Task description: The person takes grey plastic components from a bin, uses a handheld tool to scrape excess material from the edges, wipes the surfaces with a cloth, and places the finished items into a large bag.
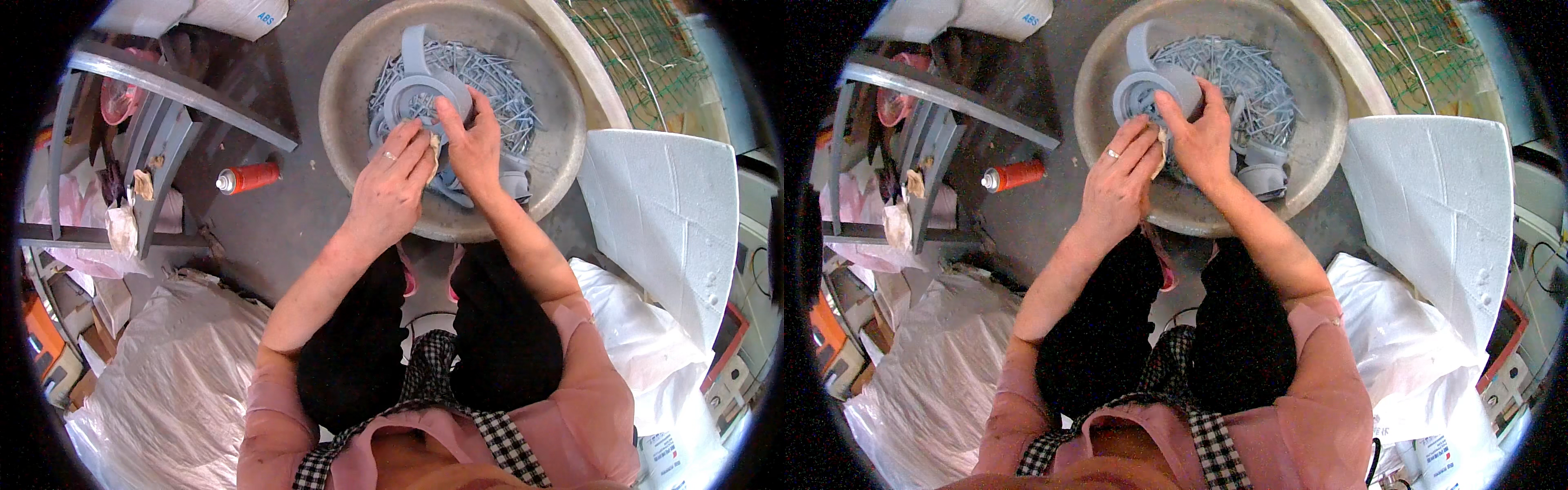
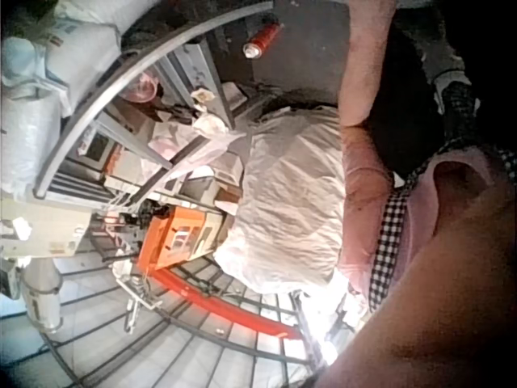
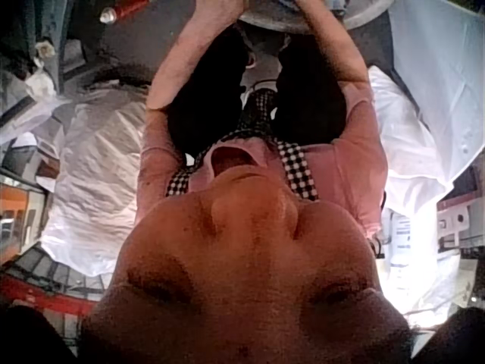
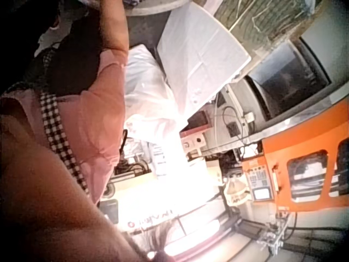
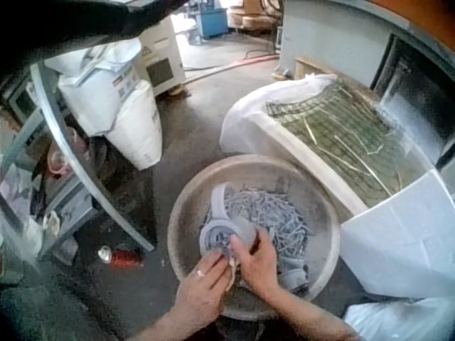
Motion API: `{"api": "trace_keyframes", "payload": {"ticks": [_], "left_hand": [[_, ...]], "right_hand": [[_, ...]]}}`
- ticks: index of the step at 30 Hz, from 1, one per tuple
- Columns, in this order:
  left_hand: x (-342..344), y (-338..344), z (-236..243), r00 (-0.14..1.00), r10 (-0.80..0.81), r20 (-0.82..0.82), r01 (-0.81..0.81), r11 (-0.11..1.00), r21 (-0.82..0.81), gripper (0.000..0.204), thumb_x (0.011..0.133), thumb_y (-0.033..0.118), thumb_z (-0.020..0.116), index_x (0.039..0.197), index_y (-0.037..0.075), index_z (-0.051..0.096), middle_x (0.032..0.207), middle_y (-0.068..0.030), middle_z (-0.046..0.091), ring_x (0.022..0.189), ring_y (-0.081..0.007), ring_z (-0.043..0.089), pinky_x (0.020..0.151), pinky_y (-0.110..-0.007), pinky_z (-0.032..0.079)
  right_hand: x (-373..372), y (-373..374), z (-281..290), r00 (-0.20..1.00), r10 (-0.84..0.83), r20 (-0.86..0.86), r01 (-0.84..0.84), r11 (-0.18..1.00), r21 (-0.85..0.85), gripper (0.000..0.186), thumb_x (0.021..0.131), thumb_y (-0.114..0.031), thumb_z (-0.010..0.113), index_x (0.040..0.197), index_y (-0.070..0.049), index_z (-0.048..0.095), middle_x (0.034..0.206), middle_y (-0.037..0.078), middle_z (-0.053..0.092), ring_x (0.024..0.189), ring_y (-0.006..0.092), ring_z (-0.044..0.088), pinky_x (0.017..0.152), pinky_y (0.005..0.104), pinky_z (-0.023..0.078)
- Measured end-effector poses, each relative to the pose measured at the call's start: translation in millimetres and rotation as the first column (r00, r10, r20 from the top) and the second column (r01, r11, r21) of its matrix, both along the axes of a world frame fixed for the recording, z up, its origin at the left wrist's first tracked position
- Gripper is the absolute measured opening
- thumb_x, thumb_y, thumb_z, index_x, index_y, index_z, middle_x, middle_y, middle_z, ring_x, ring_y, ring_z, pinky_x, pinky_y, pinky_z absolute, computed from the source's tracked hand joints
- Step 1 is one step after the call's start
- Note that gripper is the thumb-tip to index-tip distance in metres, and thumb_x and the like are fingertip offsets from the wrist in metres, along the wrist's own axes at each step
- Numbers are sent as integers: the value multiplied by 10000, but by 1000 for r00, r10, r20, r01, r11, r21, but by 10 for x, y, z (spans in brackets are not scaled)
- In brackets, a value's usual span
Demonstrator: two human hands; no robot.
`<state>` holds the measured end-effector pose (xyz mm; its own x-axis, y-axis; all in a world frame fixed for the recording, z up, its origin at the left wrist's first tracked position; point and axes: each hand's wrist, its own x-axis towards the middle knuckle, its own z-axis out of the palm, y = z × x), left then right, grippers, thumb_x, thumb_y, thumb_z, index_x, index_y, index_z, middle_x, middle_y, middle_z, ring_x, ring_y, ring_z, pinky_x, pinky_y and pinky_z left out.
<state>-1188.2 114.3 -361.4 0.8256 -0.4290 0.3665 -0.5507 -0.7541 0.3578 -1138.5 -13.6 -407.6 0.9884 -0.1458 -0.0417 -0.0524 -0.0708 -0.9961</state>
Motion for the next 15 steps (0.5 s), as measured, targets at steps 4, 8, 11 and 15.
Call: {"api": "trace_keyframes", "payload": {"ticks": [4, 8, 11, 15], "left_hand": [[-18, 103, 172, 973, -103, -207, 59, 976, -210, 292, 662, -42, 569, 951, -35, 615, 1021, -135, 592, 1056, -294, 525, 897, -383, 443], [30, 346, 235, 982, 115, -146, -176, 834, -523, 269, 699, -59, 553, 952, -13, 636, 1009, -131, 606, 1015, -302, 548, 901, -400, 432], [43, 286, 227, 979, 198, 58, -155, 891, -427, 280, 695, -51, 552, 959, -11, 636, 1015, -128, 604, 1009, -310, 547, 903, -411, 430], [-31, 59, 76, 999, -3, 54, 8, 996, -85, 304, 657, -4, 553, 955, -29, 609, 975, -118, 585, 994, -315, 537, 923, -395, 421]], "right_hand": [[7, -30, -41, 1000, 16, -11, -15, 994, 112, 465, 815, -281, 648, 1099, 59, 505, 910, 121, 613, 827, 164, 560, 752, 280, 440], [77, -96, 1, 998, 55, 6, -55, 981, 184, 415, 836, -275, 620, 1081, 46, 523, 896, 96, 611, 805, 135, 545, 724, 263, 431], [55, -58, -31, 997, 53, -49, -49, 995, 84, 402, 845, -282, 604, 1074, 42, 534, 881, 87, 612, 791, 131, 542, 714, 258, 426], [6, -19, 51, 995, 99, -26, -96, 988, 118, 437, 812, -243, 645, 1113, 41, 503, 937, 99, 593, 852, 136, 541, 757, 265, 431]]}}
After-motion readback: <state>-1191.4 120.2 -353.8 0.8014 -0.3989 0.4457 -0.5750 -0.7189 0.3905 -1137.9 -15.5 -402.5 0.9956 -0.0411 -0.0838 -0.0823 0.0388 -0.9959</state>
